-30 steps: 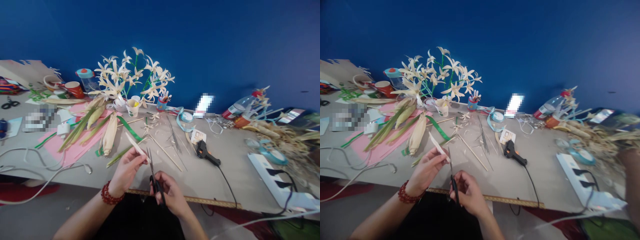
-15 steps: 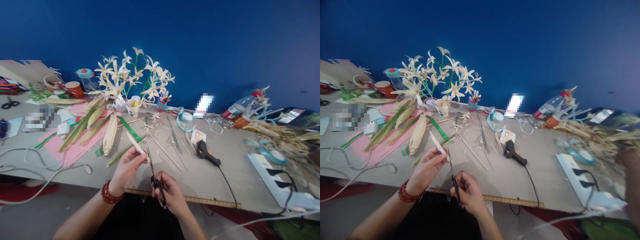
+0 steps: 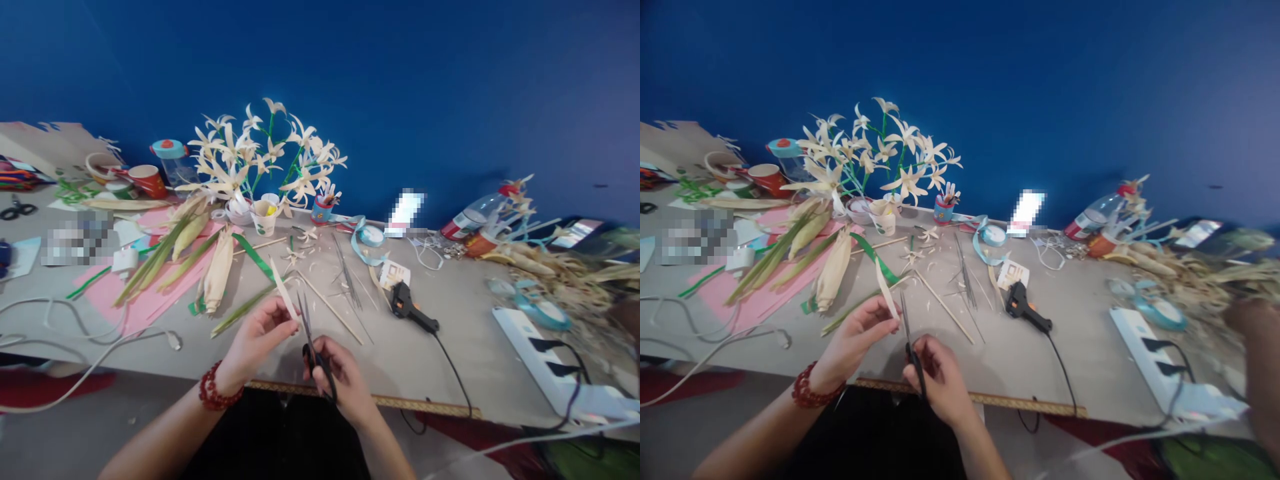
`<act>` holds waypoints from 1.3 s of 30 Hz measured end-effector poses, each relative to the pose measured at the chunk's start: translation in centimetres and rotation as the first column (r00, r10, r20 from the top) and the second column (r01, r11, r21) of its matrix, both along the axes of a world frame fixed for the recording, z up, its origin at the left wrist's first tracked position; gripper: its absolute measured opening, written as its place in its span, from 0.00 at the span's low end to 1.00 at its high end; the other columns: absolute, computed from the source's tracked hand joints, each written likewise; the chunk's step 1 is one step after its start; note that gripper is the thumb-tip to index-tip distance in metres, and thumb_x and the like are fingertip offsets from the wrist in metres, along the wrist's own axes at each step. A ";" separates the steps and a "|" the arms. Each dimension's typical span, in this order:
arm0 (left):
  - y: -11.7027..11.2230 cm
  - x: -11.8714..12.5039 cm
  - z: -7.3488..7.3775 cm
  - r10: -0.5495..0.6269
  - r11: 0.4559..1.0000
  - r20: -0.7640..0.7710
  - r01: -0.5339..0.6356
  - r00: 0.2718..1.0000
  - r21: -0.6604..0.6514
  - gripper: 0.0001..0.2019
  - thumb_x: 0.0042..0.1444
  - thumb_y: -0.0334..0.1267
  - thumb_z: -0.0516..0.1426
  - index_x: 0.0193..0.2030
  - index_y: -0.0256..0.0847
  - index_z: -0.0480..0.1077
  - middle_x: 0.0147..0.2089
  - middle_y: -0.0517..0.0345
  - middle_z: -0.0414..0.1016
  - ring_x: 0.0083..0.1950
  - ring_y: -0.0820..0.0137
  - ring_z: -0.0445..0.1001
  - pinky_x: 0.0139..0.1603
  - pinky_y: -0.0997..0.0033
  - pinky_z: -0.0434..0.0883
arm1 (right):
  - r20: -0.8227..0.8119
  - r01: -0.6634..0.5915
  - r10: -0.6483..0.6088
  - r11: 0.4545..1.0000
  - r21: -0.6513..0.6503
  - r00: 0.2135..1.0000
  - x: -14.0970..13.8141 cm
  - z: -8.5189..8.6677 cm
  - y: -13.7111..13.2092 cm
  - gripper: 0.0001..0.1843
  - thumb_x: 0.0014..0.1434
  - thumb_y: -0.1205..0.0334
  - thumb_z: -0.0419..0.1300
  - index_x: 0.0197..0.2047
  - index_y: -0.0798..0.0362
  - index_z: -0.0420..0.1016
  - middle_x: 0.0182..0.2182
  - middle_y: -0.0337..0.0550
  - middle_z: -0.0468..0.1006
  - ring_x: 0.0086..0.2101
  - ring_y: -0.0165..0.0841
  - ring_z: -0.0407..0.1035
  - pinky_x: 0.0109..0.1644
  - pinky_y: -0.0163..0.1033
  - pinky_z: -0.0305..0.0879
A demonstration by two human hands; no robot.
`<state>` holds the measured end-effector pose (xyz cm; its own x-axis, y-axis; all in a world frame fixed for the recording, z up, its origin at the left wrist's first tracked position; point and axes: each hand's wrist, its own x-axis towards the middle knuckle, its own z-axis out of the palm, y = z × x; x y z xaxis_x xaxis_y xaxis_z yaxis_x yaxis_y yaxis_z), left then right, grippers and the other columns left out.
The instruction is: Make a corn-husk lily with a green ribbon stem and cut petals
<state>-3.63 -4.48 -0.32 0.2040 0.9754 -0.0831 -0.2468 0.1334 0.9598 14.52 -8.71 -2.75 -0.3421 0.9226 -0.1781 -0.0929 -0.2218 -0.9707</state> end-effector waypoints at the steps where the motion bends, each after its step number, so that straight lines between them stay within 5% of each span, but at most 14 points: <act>1: -0.1 -0.1 0.1 -0.004 1.000 -0.045 0.005 0.999 0.025 0.06 0.56 0.37 0.61 0.39 0.38 0.72 0.34 0.60 0.72 0.36 0.74 0.69 0.40 0.75 0.67 | 0.012 -0.008 0.008 1.000 -0.001 1.000 0.1 0.1 0.1 0.26 0.50 0.38 0.65 0.33 0.52 0.63 0.26 0.37 0.69 0.21 0.24 0.55 0.23 0.31 0.53; 16: 0.5 -1.4 1.3 -0.106 0.960 -0.509 0.221 0.854 0.171 0.13 0.62 0.41 0.53 0.27 0.39 0.63 0.26 0.62 0.65 0.31 0.73 0.66 0.35 0.73 0.62 | 0.117 -0.089 0.090 0.996 -0.018 0.989 0.9 0.1 0.2 0.29 0.46 0.35 0.66 0.30 0.52 0.61 0.25 0.34 0.64 0.24 0.26 0.56 0.28 0.32 0.53; 39: 1.5 -1.9 1.3 -0.175 0.950 -0.446 0.270 0.878 0.159 0.13 0.61 0.40 0.54 0.26 0.38 0.64 0.24 0.62 0.66 0.29 0.73 0.66 0.35 0.73 0.63 | 0.126 -0.038 0.049 0.996 -0.083 0.991 0.4 -0.7 0.4 0.25 0.45 0.46 0.70 0.26 0.52 0.60 0.20 0.30 0.60 0.22 0.24 0.51 0.25 0.31 0.49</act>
